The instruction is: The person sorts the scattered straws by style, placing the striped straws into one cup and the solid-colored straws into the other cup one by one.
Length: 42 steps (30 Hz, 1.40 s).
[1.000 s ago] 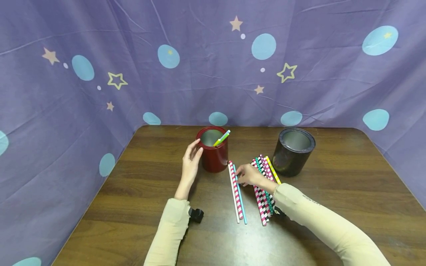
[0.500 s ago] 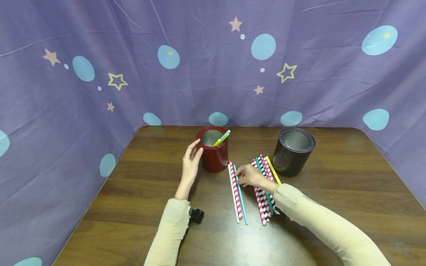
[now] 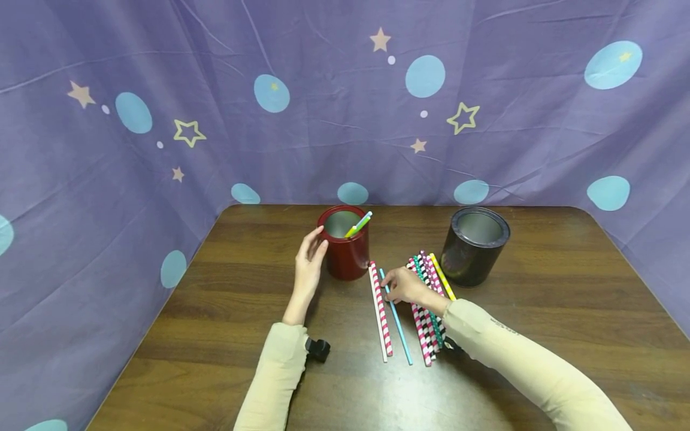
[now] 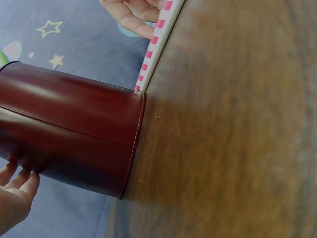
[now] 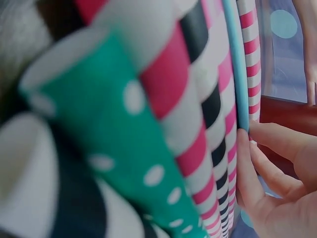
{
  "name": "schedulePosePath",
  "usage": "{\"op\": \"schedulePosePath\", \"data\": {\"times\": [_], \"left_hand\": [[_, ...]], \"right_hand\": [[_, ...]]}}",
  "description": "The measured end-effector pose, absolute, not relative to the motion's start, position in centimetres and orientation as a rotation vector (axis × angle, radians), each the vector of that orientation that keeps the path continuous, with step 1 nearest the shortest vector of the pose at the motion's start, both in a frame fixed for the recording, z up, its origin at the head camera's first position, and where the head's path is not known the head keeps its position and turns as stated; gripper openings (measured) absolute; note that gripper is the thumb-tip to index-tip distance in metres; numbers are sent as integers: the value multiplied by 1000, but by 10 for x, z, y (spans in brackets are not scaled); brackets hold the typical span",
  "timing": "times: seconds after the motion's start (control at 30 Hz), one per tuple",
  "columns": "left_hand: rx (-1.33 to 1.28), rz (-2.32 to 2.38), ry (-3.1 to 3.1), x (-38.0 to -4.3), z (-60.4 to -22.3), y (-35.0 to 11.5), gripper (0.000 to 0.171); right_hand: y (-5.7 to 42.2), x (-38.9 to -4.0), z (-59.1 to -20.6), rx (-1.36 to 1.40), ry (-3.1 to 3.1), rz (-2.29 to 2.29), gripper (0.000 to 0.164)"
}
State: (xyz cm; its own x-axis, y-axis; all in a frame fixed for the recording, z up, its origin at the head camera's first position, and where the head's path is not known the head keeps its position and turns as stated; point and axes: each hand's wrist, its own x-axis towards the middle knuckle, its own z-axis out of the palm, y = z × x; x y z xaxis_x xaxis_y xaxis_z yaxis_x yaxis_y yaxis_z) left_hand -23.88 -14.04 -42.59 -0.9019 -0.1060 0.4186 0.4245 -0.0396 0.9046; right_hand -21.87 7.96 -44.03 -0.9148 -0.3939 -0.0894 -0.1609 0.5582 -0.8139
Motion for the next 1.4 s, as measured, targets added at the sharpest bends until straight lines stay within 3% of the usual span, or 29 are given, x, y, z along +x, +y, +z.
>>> {"op": "schedulePosePath", "data": {"times": [0.7,1.4], "left_hand": [[-331,-1948,-1921,-223,-404,-135,35],[-369,-1961,-1890,-239,-427,-142,36]], "right_hand": [[75,-211,-438,-452,2697,-1179,24],[87,-212,-427,-324,2421,-1543,32]]}}
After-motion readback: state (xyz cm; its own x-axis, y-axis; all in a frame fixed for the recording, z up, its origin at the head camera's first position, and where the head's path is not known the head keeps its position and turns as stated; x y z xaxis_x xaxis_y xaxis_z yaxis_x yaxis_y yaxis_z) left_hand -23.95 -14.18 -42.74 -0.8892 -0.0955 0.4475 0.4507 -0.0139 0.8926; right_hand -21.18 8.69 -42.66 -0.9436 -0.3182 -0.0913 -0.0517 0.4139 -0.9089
